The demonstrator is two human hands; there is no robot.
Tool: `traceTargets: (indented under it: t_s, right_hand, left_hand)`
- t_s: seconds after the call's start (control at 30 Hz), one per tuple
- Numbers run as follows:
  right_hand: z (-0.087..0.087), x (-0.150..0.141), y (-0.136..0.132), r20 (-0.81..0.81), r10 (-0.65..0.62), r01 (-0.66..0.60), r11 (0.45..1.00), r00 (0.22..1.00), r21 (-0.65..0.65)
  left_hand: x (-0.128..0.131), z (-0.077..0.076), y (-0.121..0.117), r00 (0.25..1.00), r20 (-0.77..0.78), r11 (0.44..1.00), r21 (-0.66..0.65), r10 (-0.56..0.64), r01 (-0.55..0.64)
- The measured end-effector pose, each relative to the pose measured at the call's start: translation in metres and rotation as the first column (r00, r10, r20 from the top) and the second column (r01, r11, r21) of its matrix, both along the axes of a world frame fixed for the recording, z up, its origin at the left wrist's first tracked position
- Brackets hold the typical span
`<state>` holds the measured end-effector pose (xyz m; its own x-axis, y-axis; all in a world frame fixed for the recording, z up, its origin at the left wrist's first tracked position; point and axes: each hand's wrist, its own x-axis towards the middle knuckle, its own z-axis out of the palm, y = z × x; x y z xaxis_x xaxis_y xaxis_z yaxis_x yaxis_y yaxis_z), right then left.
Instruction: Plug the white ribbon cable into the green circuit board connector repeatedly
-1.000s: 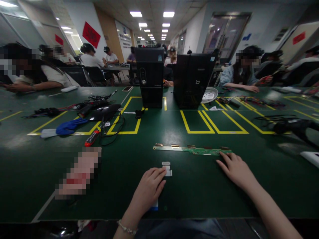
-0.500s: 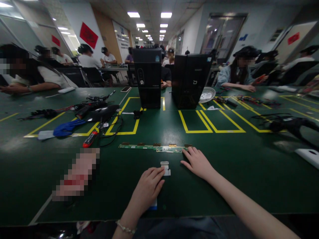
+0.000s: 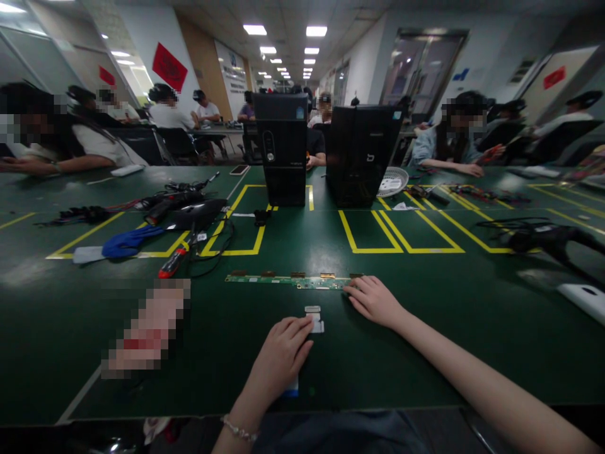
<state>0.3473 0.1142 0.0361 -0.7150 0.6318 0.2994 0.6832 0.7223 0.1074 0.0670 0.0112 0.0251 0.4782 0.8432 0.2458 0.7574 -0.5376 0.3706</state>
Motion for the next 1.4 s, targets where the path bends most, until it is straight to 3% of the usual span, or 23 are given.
traceTargets:
  t_s: [0.2,0.4,0.8,1.13,1.4]
  right_hand:
    - [-0.002,-0.012,0.011,-0.072,0.040,-0.043,0.998,0.997,-0.043]
    - [-0.006,-0.017,-0.002,-0.156,-0.002,-0.024,0.986,0.988,-0.164]
    - [-0.013,-0.013,-0.004,-0.128,-0.087,0.048,0.959,0.988,-0.280]
    - [-0.011,-0.010,-0.002,-0.143,-0.033,-0.013,0.950,0.989,-0.312]
    - [-0.010,-0.010,-0.001,-0.170,0.034,-0.088,0.943,0.985,-0.322]
  left_hand:
    - [0.000,0.001,0.000,1.000,-0.007,0.999,0.039,0.001,0.000]
    - [0.001,0.002,0.000,1.000,0.010,0.999,0.034,-0.020,0.020]
    - [0.010,0.008,-0.001,0.998,-0.037,0.998,0.022,-0.057,0.058]
    - [0.031,0.020,0.007,0.993,-0.081,0.996,0.009,-0.084,0.085]
    - [0.035,0.022,0.002,0.987,-0.144,0.997,-0.026,-0.071,0.068]
